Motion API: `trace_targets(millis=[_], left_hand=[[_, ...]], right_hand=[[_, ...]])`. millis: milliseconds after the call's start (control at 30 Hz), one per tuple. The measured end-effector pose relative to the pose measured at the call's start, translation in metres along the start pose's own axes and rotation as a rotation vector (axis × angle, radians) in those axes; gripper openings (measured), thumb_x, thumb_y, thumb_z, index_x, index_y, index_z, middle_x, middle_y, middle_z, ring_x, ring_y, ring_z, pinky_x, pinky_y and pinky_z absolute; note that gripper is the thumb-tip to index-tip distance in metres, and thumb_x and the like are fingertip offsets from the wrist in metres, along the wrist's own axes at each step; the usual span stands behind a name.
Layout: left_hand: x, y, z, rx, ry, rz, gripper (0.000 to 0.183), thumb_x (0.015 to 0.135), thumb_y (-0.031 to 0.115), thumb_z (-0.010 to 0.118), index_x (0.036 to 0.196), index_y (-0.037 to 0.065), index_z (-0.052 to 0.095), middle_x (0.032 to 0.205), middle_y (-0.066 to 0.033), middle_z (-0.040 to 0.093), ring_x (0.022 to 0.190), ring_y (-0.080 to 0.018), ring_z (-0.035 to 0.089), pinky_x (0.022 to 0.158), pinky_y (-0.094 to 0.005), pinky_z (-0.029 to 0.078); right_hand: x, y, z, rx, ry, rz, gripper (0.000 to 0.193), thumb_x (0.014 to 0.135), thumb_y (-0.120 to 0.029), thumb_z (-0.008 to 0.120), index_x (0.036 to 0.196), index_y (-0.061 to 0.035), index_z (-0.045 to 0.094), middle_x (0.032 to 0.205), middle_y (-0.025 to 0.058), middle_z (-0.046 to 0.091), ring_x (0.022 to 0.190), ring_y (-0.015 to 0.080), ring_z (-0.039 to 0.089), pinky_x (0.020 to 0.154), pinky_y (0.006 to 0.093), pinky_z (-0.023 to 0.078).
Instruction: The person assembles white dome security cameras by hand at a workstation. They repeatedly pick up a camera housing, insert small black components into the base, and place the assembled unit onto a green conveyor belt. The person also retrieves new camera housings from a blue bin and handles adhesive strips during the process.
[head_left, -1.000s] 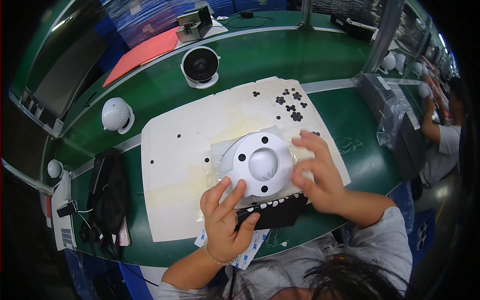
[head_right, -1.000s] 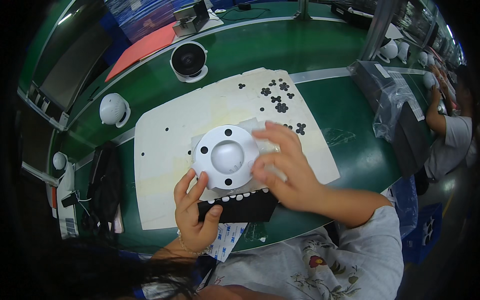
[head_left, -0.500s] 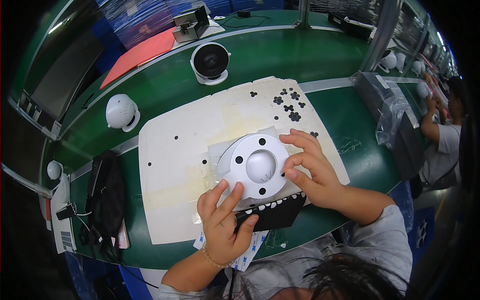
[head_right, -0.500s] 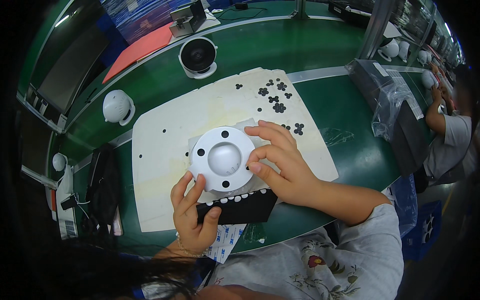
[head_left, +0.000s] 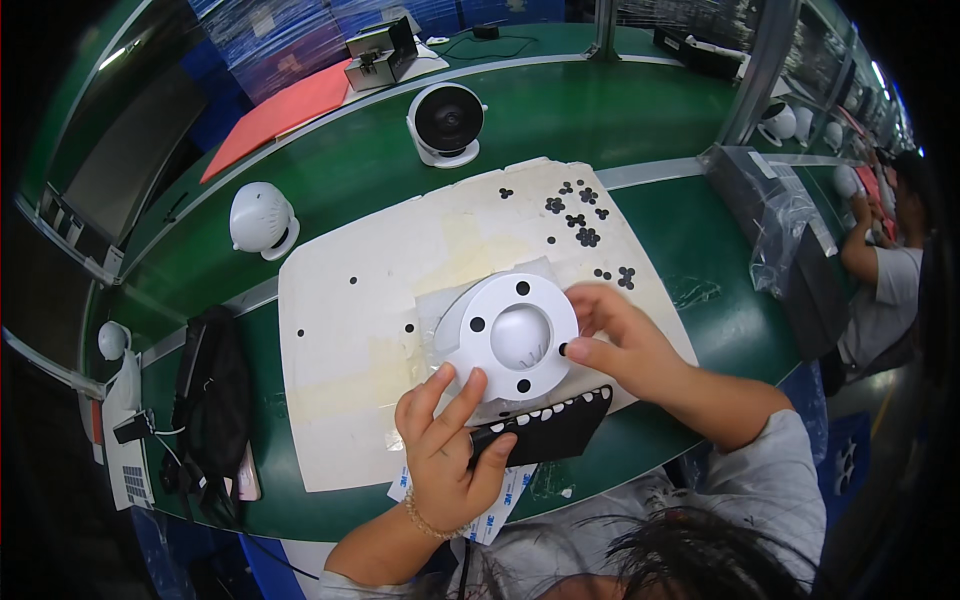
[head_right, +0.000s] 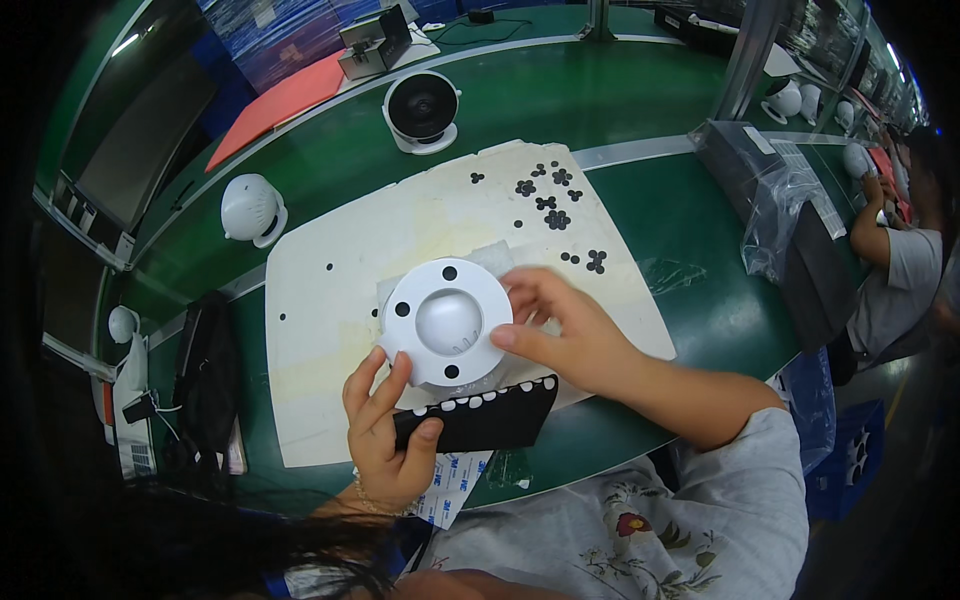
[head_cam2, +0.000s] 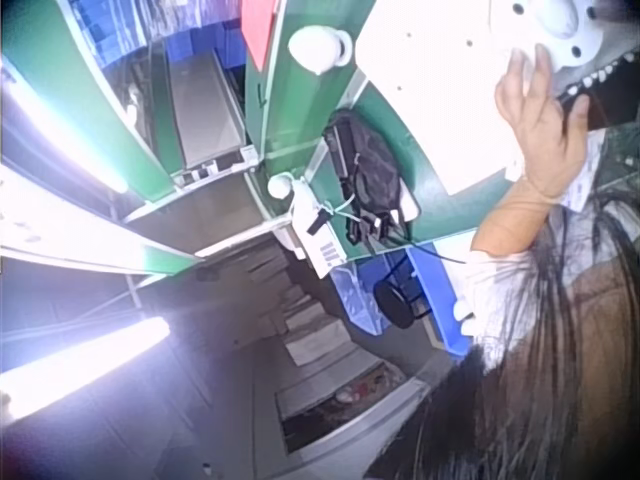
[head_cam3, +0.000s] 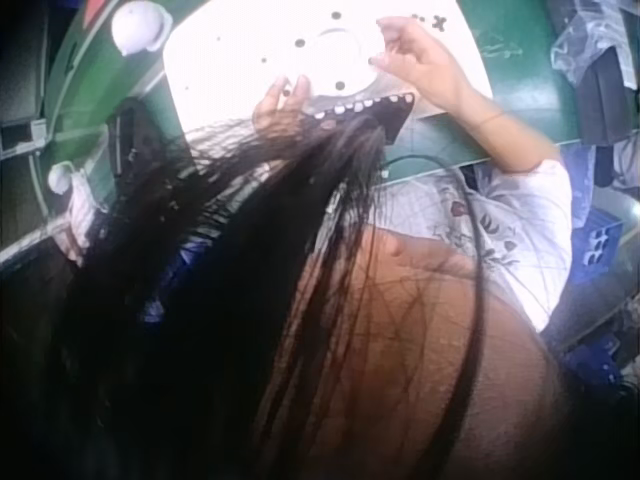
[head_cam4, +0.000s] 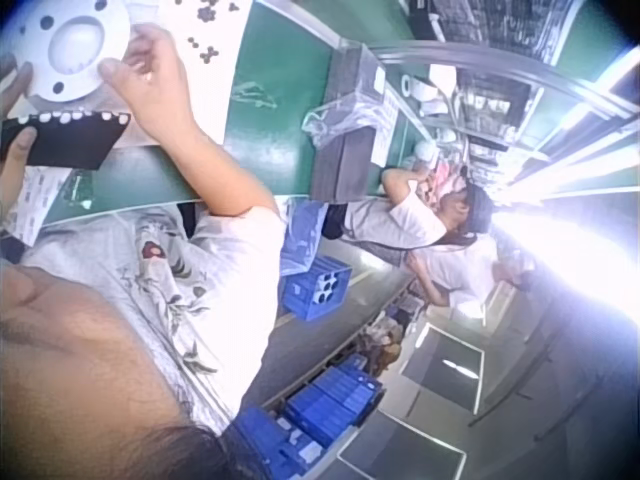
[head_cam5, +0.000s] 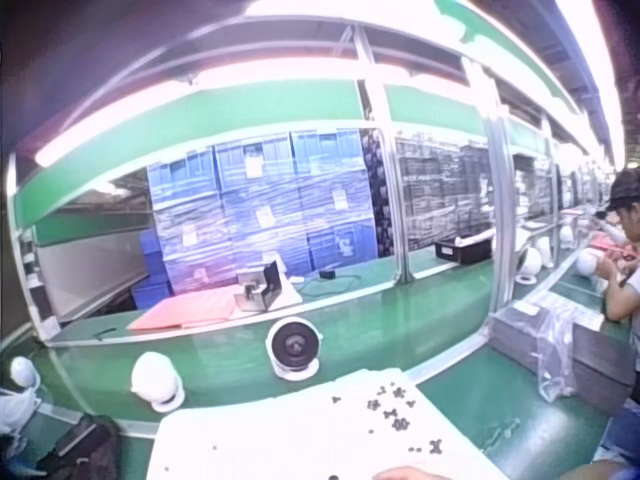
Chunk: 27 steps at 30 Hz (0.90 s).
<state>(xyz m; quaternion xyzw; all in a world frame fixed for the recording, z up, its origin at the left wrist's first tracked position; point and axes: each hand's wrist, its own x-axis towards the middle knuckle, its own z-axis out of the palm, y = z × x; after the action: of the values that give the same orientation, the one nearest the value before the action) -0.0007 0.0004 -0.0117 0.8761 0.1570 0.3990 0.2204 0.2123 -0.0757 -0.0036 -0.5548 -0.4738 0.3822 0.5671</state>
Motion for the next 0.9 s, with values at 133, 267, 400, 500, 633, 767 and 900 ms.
trace_targets(millis=[133,267,400,500,633,767,900], left_hand=[[0.005,0.003,-0.007,-0.037,0.007,0.038,0.021,0.070,0.015,0.067,0.069,0.000,0.052,0.115,-0.0135,0.056,0.106,-0.0330,0.048,0.082,-0.0424,0.036],[0.001,0.000,-0.014,-0.334,-0.247,0.098,0.022,0.066,0.015,0.068,0.080,0.002,0.057,0.111,-0.0107,0.058,0.090,-0.0272,0.057,0.072,-0.0358,0.045],[-0.004,-0.004,-0.012,-0.378,-0.404,0.185,0.033,0.063,0.015,0.068,0.092,0.004,0.057,0.109,-0.0086,0.058,0.084,-0.0232,0.059,0.067,-0.0316,0.047],[0.001,-0.005,-0.013,-0.355,-0.443,0.223,0.033,0.063,0.014,0.067,0.093,0.004,0.058,0.109,-0.0074,0.058,0.081,-0.0218,0.060,0.066,-0.0311,0.047],[0.004,-0.004,-0.016,-0.301,-0.431,0.239,0.026,0.063,0.011,0.067,0.087,0.005,0.060,0.109,-0.0056,0.059,0.080,-0.0198,0.060,0.066,-0.0298,0.048],[0.005,0.002,-0.018,-0.326,-0.518,0.187,0.023,0.061,0.010,0.066,0.081,0.006,0.056,0.117,-0.0058,0.054,0.082,-0.0208,0.059,0.067,-0.0299,0.048],[-0.002,0.002,-0.022,-0.418,-0.698,0.069,0.025,0.062,0.008,0.064,0.084,0.005,0.051,0.116,-0.0086,0.052,0.090,-0.0234,0.055,0.072,-0.0320,0.046]], right_hand=[[0.025,0.011,-0.019,0.310,-0.088,0.185,0.025,0.082,-0.021,0.059,0.098,-0.0023,0.057,0.087,0.0029,0.060,0.074,0.0101,0.056,0.071,0.0242,0.044],[0.080,0.020,-0.078,0.662,0.230,0.122,0.022,0.084,-0.022,0.054,0.095,-0.0023,0.056,0.088,0.0054,0.060,0.072,0.0118,0.057,0.066,0.0254,0.046],[0.146,0.042,-0.111,-0.760,0.529,-0.401,0.017,0.079,-0.011,0.054,0.093,-0.0027,0.058,0.090,0.0084,0.061,0.080,0.0219,0.057,0.072,0.0336,0.046],[0.172,0.082,-0.152,-1.468,0.530,-0.448,0.023,0.072,-0.005,0.053,0.094,-0.0056,0.060,0.095,0.0099,0.058,0.089,0.0293,0.055,0.077,0.0377,0.045],[0.184,0.100,-0.180,-1.444,0.520,-0.252,0.015,0.077,-0.014,0.051,0.082,-0.0063,0.062,0.089,0.0085,0.060,0.085,0.0281,0.057,0.072,0.0380,0.046],[0.208,0.076,-0.134,-1.825,0.330,-0.089,0.017,0.078,-0.020,0.052,0.078,-0.0085,0.064,0.078,0.0080,0.062,0.075,0.0233,0.060,0.063,0.0354,0.045],[0.247,0.048,0.012,-1.032,-0.272,-0.318,0.024,0.081,-0.026,0.051,0.096,-0.0120,0.064,0.099,0.0103,0.061,0.093,0.0273,0.057,0.080,0.0381,0.045]])
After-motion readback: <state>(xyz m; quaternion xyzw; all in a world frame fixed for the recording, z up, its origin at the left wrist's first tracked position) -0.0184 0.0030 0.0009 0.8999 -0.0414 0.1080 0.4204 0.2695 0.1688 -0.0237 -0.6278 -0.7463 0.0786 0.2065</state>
